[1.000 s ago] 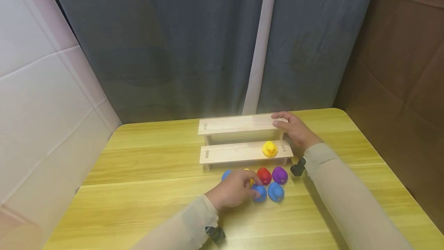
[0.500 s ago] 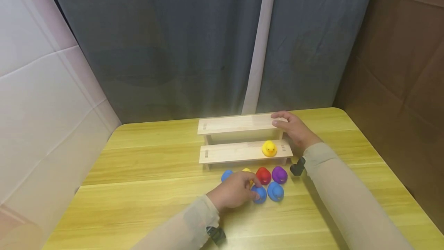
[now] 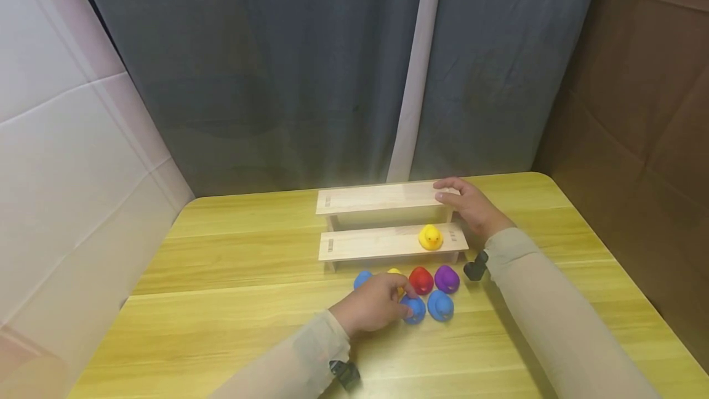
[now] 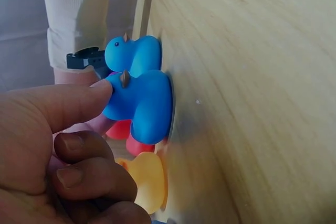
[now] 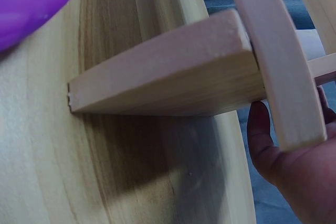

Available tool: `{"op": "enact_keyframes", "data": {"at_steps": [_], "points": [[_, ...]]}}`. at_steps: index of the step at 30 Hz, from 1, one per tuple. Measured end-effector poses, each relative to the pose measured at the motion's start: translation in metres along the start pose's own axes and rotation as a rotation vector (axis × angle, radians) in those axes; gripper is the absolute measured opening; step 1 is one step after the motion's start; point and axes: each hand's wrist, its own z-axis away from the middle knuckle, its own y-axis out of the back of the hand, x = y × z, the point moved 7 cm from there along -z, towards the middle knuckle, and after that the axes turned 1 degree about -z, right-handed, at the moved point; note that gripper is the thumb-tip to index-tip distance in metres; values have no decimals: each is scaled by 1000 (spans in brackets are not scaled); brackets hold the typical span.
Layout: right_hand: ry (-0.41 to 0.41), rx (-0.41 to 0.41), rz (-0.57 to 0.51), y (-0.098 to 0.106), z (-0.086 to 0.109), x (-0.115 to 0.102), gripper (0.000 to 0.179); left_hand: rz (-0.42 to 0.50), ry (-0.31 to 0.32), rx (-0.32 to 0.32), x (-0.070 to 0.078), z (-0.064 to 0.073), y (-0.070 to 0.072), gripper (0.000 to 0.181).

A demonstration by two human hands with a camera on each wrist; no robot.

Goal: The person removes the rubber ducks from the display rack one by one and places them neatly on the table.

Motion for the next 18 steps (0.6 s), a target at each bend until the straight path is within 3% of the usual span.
{"op": "enact_keyframes", "data": {"at_steps": [10,18], "points": [[1,-8,-31,-1,2,-2,43,56,6,15,8,1,10,19],[7,-13,-43,-1,1,-2,43,-23,-67,83,23,-6,34,21]]}}
